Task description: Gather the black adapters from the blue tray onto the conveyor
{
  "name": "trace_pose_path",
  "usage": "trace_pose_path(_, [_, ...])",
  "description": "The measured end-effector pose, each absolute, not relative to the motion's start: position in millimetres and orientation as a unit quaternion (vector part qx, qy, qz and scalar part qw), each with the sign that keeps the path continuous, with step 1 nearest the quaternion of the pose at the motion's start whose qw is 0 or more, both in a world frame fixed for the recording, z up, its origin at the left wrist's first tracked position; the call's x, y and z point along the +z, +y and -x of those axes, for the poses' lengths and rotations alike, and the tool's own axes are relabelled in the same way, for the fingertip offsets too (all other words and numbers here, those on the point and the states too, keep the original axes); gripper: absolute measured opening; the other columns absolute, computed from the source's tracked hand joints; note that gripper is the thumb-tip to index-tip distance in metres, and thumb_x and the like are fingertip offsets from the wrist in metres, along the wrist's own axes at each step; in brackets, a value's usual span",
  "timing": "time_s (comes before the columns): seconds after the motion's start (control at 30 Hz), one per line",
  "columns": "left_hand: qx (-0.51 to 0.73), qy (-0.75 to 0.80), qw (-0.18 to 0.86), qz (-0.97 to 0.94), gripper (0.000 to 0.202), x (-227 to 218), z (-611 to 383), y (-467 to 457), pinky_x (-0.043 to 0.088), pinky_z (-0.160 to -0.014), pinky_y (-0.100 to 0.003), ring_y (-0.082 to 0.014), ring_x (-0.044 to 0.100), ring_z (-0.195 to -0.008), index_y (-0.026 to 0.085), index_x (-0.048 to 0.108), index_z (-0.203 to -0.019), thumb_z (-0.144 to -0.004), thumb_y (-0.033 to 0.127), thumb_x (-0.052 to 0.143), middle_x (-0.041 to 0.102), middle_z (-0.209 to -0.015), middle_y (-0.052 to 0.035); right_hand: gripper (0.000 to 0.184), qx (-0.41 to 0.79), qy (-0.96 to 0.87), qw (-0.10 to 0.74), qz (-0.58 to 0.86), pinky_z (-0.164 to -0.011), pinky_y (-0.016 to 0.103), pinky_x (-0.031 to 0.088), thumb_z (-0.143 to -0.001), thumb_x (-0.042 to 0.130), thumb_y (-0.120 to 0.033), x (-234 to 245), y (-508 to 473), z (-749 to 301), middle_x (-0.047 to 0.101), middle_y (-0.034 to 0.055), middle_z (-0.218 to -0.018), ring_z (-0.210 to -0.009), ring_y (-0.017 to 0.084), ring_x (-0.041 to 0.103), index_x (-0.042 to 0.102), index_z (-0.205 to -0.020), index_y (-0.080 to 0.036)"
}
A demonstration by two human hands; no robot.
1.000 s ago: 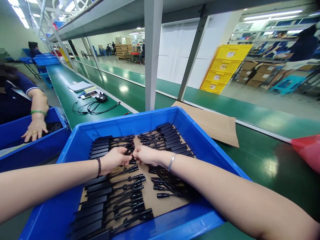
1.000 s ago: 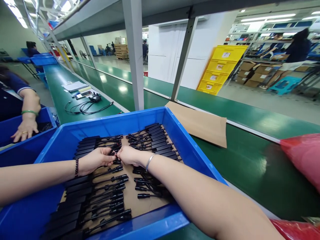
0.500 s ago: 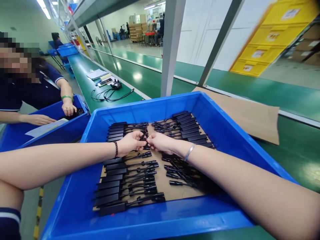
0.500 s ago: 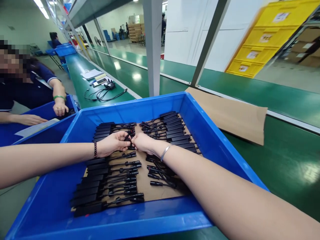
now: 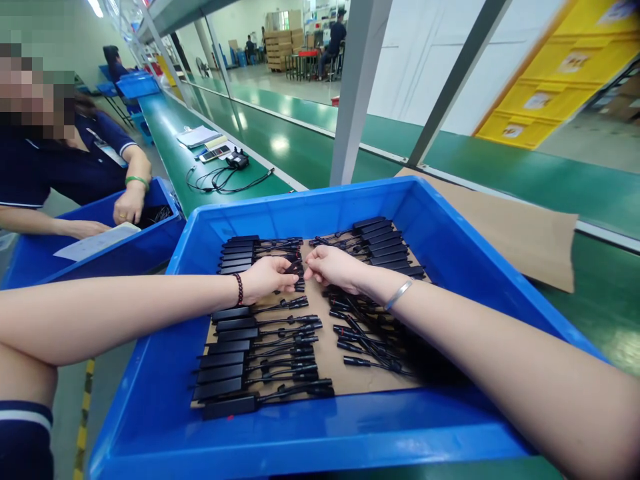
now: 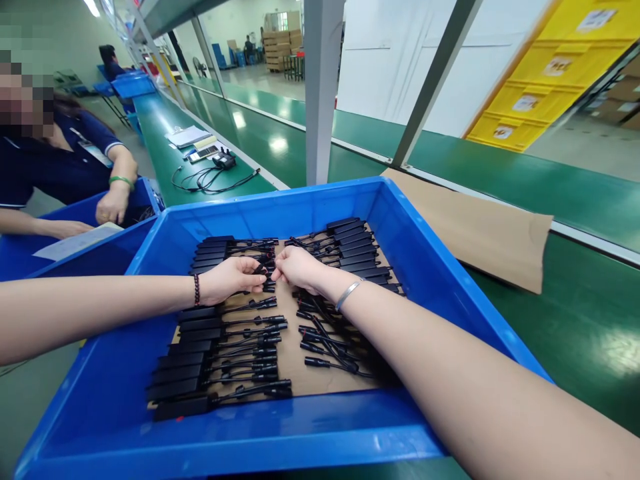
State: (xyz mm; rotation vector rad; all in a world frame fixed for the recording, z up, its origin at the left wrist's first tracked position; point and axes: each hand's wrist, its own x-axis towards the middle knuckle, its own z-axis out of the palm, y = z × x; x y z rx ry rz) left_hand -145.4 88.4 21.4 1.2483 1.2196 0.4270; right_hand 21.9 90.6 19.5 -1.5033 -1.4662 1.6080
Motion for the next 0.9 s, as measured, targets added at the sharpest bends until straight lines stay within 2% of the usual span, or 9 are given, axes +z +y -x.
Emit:
trace_pose_path(0.13, [0.195, 0.525, 0.638, -0.528, 0.025, 25, 144, 87, 0.051, -0.072, -0.026, -0.0058, 0.055, -0.064, 0.011, 0.051, -0.077, -0.065, 0.025, 0.067, 0.052, -0.07, 0.0017, 0.011, 0.565, -0.563, 0.244, 0.551, -0.04, 0.016, 0.027, -0.078, 0.049, -0.018, 16, 91, -24, 0.052, -0.0018, -0.056, -0.043, 0.005, 0.037, 0.049, -0.068, -0.015])
trace_pose_path(0.3, [0.177, 0.538, 0.555, -0.609, 0.02, 27, 144, 90, 0.054, -0.058, -0.026, -0.0055, 0.05, -0.06, 0.012, 0.054, -0.083, -0.07, 0.026, 0.06, 0.049, -0.071, 0.0015, 0.005, 0.539, -0.586, 0.256, 0.548, -0.043, 0.016, 0.027, -0.075, 0.052, -0.016, 18, 90, -23, 0.046, -0.0038, -0.056, -0.046, 0.004, 0.034, 0.056, -0.072, -0.015])
trace_pose_path(0.47, [0.161, 0.537, 0.534, -0.633, 0.013, 27, 144, 93, 0.052, -0.049, -0.023, -0.0084, 0.054, -0.058, 0.014, 0.052, -0.084, -0.072, 0.018, 0.055, 0.049, -0.064, 0.0021, 0.022, 0.553, -0.562, 0.269, 0.553, -0.046, 0.017, 0.03, -0.07, 0.049, -0.007, 25, 86, -17, 0.051, -0.0027, -0.062, -0.049, 0.005, 0.039, 0.056, -0.09, -0.014])
trace_pose_path(0.53, [0.169, 0.538, 0.545, -0.621, 0.011, 27, 143, 94, 0.052, -0.051, -0.023, -0.0086, 0.056, -0.058, 0.014, 0.051, -0.084, -0.073, 0.016, 0.054, 0.051, -0.063, 0.0018, 0.023, 0.564, -0.549, 0.273, 0.553, -0.046, 0.017, 0.03, -0.068, 0.053, -0.009, 24, 85, -15, 0.052, -0.0023, -0.064, -0.049, 0.005, 0.039, 0.053, -0.091, -0.014])
trace_pose_path(0.6, [0.183, 0.542, 0.547, -0.611, 0.011, 26, 143, 95, 0.052, -0.052, -0.023, -0.0082, 0.056, -0.057, 0.014, 0.049, -0.083, -0.073, 0.014, 0.054, 0.053, -0.063, 0.0018, 0.016, 0.564, -0.555, 0.266, 0.551, -0.045, 0.018, 0.029, -0.069, 0.054, -0.012, 21, 84, -14, 0.052, -0.0025, -0.062, -0.048, 0.005, 0.038, 0.053, -0.085, -0.014])
trace_pose_path(0.73, [0.186, 0.54, 0.537, -0.621, 0.011, 23, 143, 96, 0.051, -0.052, -0.024, -0.0083, 0.057, -0.053, 0.013, 0.049, -0.081, -0.072, 0.014, 0.055, 0.054, -0.061, 0.0015, 0.006, 0.504, -0.614, 0.271, 0.543, -0.048, 0.018, 0.031, -0.073, 0.052, -0.018, 13, 83, -16, 0.049, -0.0035, -0.061, -0.051, 0.006, 0.038, 0.052, -0.079, -0.016])
trace_pose_path(0.9, [0.181, 0.542, 0.527, -0.629, 0.01, 22, 145, 96, 0.048, -0.049, -0.021, -0.0089, 0.057, -0.049, 0.014, 0.049, -0.081, -0.073, 0.016, 0.053, 0.054, -0.056, 0.0022, 0.012, 0.481, -0.642, 0.284, 0.526, -0.047, 0.019, 0.029, -0.074, 0.051, -0.027, 10, 84, -17, 0.049, -0.0032, -0.064, -0.051, 0.006, 0.036, 0.053, -0.081, -0.017])
